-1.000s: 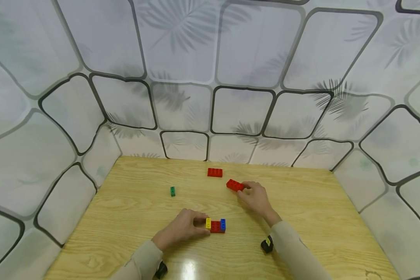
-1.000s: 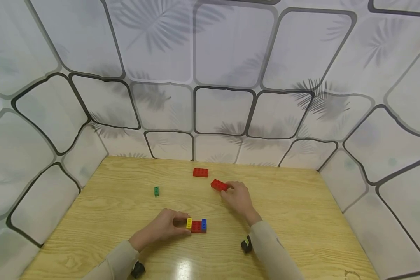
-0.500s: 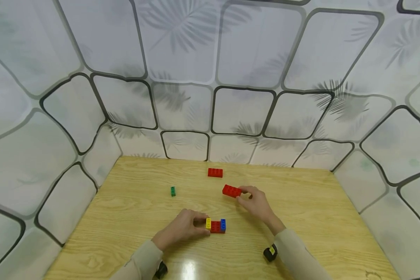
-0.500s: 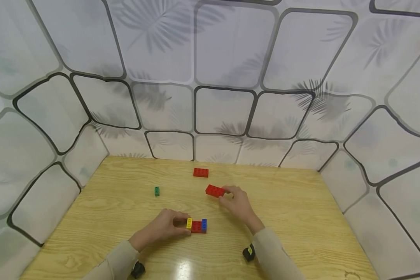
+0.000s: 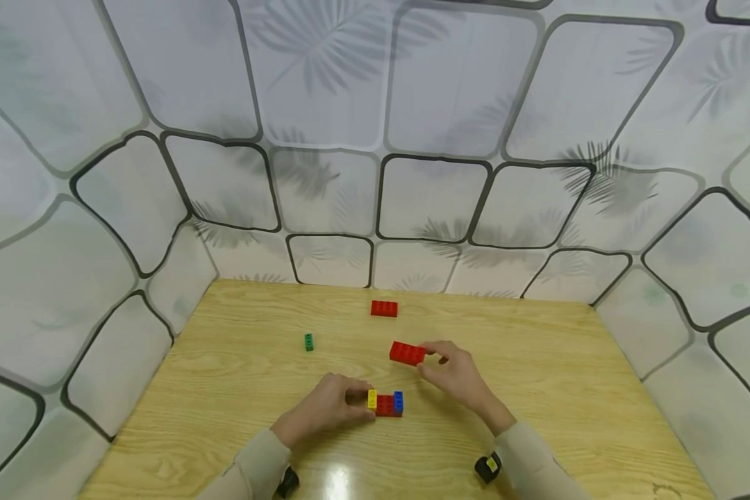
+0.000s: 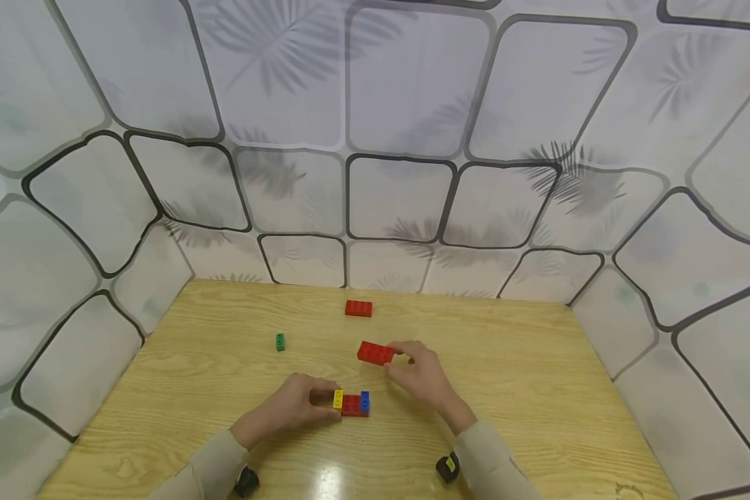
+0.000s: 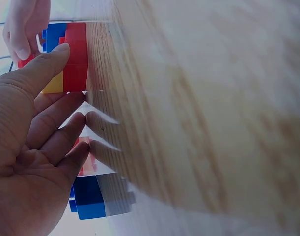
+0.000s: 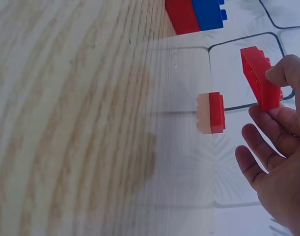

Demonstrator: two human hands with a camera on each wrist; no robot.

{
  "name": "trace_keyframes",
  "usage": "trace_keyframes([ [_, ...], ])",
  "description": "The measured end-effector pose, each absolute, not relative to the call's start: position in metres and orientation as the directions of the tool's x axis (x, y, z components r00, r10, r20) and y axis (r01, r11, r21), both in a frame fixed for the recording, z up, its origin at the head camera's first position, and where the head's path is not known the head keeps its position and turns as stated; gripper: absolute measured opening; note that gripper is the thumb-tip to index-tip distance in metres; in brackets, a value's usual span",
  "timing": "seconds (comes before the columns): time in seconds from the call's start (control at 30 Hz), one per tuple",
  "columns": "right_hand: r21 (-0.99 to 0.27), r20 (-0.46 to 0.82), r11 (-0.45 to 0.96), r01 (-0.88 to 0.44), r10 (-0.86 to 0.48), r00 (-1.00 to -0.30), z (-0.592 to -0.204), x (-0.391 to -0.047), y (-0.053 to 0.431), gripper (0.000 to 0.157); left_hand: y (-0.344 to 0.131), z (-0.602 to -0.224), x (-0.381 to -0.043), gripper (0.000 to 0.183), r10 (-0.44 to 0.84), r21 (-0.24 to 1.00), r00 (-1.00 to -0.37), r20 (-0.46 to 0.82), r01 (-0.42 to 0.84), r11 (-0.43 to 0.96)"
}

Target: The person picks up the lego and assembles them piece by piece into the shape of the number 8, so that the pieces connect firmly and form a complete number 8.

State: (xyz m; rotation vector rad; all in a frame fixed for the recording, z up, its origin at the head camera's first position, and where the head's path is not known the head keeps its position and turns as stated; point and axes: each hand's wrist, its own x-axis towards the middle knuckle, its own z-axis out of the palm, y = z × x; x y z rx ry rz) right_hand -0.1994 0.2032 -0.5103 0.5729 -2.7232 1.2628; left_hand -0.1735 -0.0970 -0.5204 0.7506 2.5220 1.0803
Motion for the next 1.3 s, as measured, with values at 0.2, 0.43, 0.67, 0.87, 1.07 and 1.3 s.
trace_keyframes([
  [0.2,-0.719,0.243,0.573,-0.394,-0.324,-0.914,-0.511,-0.192,0.203,0.035,-0.098,-0.522,-0.174,0.051,0.568,0.738,-0.821,-0.059,0.347,0.579],
  [0.43,-0.72,0.248,0.556,-0.414,-0.352,-0.903,-0.51,-0.185,0.2,0.034,-0.098,-0.524,-0.174,0.051,0.571,0.73,-0.819,-0.056,0.356,0.583],
  [0.67,-0.728,0.236,0.553,-0.405,-0.352,-0.906,-0.509,-0.183,0.196,0.034,-0.097,-0.523,-0.175,0.051,0.571,0.734,-0.819,-0.059,0.352,0.581],
  [0.87,-0.723,0.241,0.548,-0.42,-0.369,-0.898,-0.51,-0.181,0.193,0.035,-0.097,-0.523,-0.175,0.051,0.572,0.736,-0.819,-0.051,0.356,0.576],
  [1.07,-0.718,0.248,0.53,-0.451,-0.41,-0.878,-0.512,-0.177,0.19,0.036,-0.096,-0.523,-0.174,0.051,0.563,0.737,-0.824,-0.055,0.348,0.58],
  [1.3,-0.753,0.196,0.512,-0.414,-0.425,-0.884,-0.515,-0.171,0.187,0.035,-0.096,-0.524,-0.175,0.049,0.565,0.73,-0.824,-0.025,0.371,0.573],
])
